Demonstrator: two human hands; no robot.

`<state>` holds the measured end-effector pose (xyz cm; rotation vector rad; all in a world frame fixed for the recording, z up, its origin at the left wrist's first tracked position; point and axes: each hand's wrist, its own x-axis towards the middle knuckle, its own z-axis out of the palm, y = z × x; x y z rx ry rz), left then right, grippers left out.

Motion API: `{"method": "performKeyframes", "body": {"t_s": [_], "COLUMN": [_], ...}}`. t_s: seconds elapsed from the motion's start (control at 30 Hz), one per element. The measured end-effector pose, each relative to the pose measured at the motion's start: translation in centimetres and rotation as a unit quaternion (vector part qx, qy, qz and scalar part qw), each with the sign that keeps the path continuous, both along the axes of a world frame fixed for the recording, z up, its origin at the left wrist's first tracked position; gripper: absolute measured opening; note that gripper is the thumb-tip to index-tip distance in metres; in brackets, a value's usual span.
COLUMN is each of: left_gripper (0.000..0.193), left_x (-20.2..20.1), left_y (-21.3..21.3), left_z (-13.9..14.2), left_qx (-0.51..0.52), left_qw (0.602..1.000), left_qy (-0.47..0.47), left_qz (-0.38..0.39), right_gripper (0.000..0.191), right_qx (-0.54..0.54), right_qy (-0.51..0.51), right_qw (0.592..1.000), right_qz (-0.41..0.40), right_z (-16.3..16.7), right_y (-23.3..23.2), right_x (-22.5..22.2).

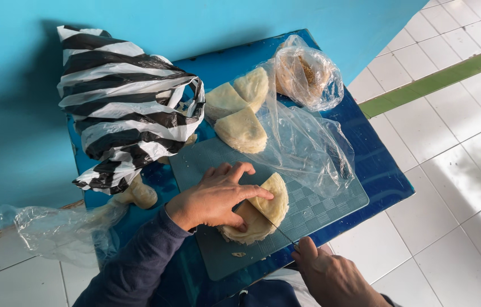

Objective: The person peels the thin outer skin off round flatbread dough discs by hand, setting the peeled skins aside, then uses a knife to cut the dough discs into wedge pieces on a cutting board and arranges the cut pieces on the table.

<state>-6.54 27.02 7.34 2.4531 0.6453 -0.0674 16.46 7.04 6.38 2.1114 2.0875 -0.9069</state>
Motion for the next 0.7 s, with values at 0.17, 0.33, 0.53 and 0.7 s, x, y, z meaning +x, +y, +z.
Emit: {"method": "performKeyframes", "body": {"t_s": [0.17,0.33,0.53,0.7], "left_gripper": [0.081,0.079,0.082,0.081], "left_x": [-0.7,-1.1,-1.2,-1.0], "left_y": [-0.2,-0.7,-0.9,-0.4], "left_z": [0.3,0.2,0.4,0.1], "left_qx": [0.016,0.061,0.092,0.046], "left_qw": [1.000,0.997,0.995,0.998], "left_qy": [0.018,-0.026,0.017,0.036], "left_qz": [0.015,0.031,0.046,0.030], "right_gripper": [0.028,0.029,0.026,0.028], "right_qx": [-0.121,-0.106,-0.107,-0.118], "right_qy": [-0.076,-0.071,-0.042,-0.049], "right_qw": [0.990,0.992,0.993,0.991], "right_qz": [0.002,-0.007,-0.037,-0.035], "right_z": [2.1,2.3,0.3,-0.4], "right_y": [2.1,4.1,3.3,3.5], "right_x": [-1.6,-3.7,-2.8,-2.4]}}
